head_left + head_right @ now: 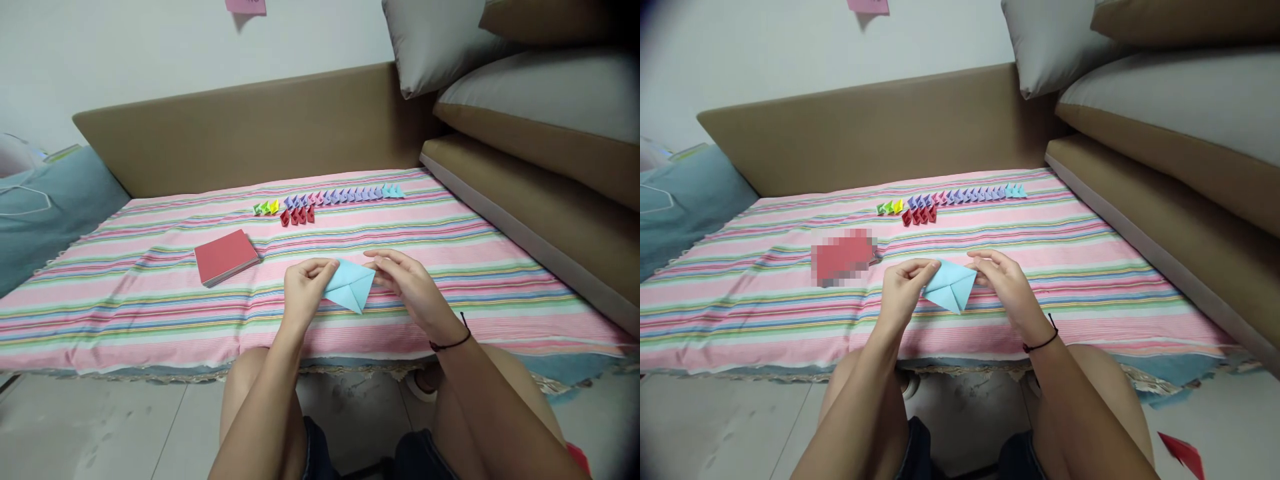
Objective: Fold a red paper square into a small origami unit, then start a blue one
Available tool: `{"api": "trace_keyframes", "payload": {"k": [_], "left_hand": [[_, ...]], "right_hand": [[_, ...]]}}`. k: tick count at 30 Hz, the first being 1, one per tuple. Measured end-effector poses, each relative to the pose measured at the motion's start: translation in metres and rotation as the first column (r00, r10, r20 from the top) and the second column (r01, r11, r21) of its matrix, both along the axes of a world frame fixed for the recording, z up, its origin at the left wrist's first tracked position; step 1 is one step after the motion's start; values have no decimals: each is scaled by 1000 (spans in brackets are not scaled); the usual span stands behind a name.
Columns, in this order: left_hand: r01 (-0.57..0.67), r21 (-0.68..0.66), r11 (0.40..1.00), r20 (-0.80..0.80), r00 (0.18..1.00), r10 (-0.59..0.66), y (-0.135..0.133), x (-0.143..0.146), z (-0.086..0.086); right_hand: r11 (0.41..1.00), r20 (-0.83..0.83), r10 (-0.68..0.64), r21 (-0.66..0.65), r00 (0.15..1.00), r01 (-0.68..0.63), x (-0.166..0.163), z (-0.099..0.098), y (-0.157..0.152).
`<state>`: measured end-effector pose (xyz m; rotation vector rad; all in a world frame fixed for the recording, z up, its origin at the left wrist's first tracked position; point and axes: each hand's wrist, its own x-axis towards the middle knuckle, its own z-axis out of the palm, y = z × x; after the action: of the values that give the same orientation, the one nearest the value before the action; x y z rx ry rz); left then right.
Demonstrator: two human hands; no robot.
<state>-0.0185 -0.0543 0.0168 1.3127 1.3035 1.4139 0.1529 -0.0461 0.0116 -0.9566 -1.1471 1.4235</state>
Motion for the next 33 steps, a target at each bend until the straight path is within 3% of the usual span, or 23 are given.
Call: {"api": "trace_keyframes", "payload": {"k": [5, 16, 24, 33], "left_hand": [[212, -29, 977, -102, 972, -214, 0, 4, -4], [237, -88, 968, -47, 969, -241, -3, 7, -5], [291, -156, 944, 145, 952, -270, 0, 12, -4], [138, -134, 981, 158, 981, -117, -2, 24, -13]], "right_hand": [[996, 140, 66, 56, 988, -74, -5, -7, 1], [981, 108, 195, -41, 975, -192, -7, -7, -2], [999, 62, -41, -20, 997, 43, -6, -7, 1], [990, -6, -136, -36, 991, 136, -13, -11, 0]]}}
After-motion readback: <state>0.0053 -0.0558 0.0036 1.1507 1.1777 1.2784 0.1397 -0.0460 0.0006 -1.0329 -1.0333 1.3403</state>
